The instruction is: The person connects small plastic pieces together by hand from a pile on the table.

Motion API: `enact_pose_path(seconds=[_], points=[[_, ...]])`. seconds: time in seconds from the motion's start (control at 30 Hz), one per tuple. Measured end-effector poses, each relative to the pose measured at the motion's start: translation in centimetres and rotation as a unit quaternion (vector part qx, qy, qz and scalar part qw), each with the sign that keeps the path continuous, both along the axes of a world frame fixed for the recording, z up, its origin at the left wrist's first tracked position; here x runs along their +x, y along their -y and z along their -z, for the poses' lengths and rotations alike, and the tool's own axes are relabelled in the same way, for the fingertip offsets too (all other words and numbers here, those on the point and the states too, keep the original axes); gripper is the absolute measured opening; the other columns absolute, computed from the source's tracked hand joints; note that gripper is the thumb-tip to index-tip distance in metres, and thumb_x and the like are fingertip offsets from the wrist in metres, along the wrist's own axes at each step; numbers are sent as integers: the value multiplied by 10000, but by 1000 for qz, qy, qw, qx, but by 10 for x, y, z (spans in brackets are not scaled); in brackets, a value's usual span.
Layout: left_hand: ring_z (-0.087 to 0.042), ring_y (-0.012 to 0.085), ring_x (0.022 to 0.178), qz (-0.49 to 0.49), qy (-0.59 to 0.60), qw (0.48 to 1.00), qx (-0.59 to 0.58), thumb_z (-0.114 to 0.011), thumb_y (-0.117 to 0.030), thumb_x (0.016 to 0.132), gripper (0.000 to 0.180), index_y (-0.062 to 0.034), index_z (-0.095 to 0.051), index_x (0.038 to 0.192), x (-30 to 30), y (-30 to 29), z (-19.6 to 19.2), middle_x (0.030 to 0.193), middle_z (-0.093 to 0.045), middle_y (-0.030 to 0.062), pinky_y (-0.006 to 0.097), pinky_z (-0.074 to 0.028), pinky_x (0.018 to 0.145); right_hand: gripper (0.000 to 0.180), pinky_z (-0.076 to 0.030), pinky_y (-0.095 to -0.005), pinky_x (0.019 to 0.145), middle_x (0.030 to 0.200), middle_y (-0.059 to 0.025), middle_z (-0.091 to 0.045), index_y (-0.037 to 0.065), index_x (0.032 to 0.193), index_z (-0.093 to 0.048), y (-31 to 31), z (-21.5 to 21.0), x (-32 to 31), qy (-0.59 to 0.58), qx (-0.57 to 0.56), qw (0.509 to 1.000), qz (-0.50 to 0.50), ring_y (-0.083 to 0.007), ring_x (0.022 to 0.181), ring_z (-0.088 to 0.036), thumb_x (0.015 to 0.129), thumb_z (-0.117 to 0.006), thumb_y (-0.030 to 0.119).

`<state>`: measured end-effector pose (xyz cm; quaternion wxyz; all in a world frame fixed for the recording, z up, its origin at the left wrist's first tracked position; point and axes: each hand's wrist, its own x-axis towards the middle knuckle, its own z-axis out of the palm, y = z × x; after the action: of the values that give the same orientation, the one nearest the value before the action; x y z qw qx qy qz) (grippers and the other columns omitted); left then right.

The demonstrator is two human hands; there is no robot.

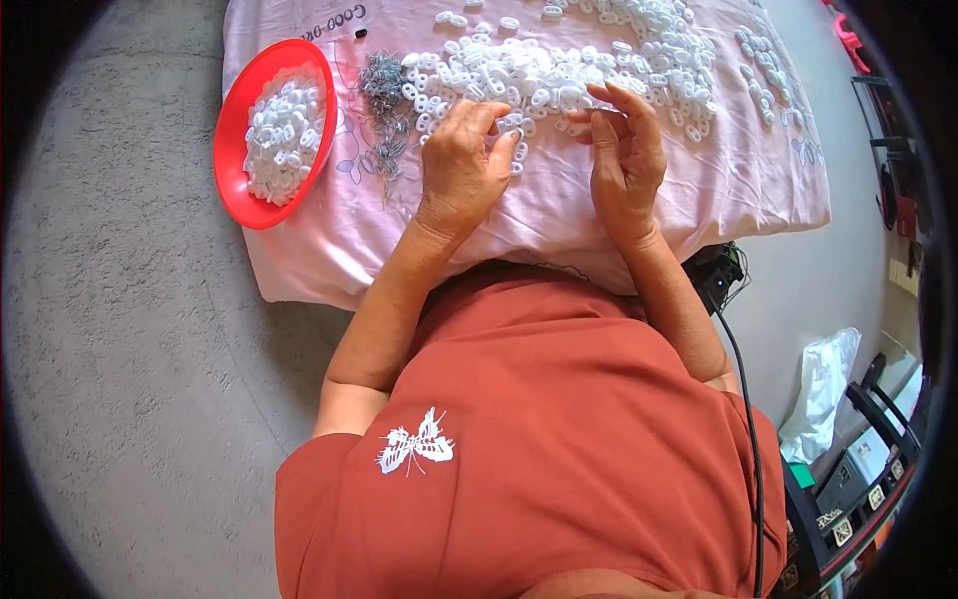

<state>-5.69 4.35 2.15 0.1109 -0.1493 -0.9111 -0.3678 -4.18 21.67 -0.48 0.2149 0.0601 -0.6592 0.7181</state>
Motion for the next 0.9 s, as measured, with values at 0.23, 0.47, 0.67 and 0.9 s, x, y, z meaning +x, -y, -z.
enact_pose_path(seconds=[0.23, 0.47, 0.67, 0.9], points=[[-642, 281, 743, -1, -7, 1000, -7, -688, -65, 781, 118, -48, -672, 897, -8, 2, 8, 829, -626, 107, 389, -505, 670, 299, -546, -260, 799, 1166, -117, -615, 0, 1199, -529, -2, 6, -4, 36, 50, 998, 29, -171, 989, -678, 909, -549, -73], [-630, 246, 656, -13, 10, 999, 31, -671, -43, 799, 61, -42, -680, 859, -9, 2, -3, 776, -627, 101, 345, -503, 616, 296, -542, -262, 818, 1166, -133, -605, -10, 1182, -538, 0, 6, -7, 7, 77, 996, 49, -177, 998, -673, 897, -548, -90], [-650, 106, 674, -24, 156, 970, 187, -644, -56, 870, 88, 10, -687, 909, -1, 6, -2, 789, -694, 63, 266, -517, 608, 233, -551, -254, 697, 923, -101, -685, -6, 1094, -598, -2, 6, -1, 42, 81, 995, -30, -152, 818, -702, 869, -605, -67], [-604, 50, 640, -10, 250, 924, 288, -623, -57, 906, 96, 20, -679, 908, 13, -4, -10, 725, -668, 18, 199, -487, 568, 97, -538, -246, 581, 819, -96, -682, -3, 956, -651, 4, -3, -1, 39, 130, 983, -125, -138, 676, -688, 861, -648, -20]])
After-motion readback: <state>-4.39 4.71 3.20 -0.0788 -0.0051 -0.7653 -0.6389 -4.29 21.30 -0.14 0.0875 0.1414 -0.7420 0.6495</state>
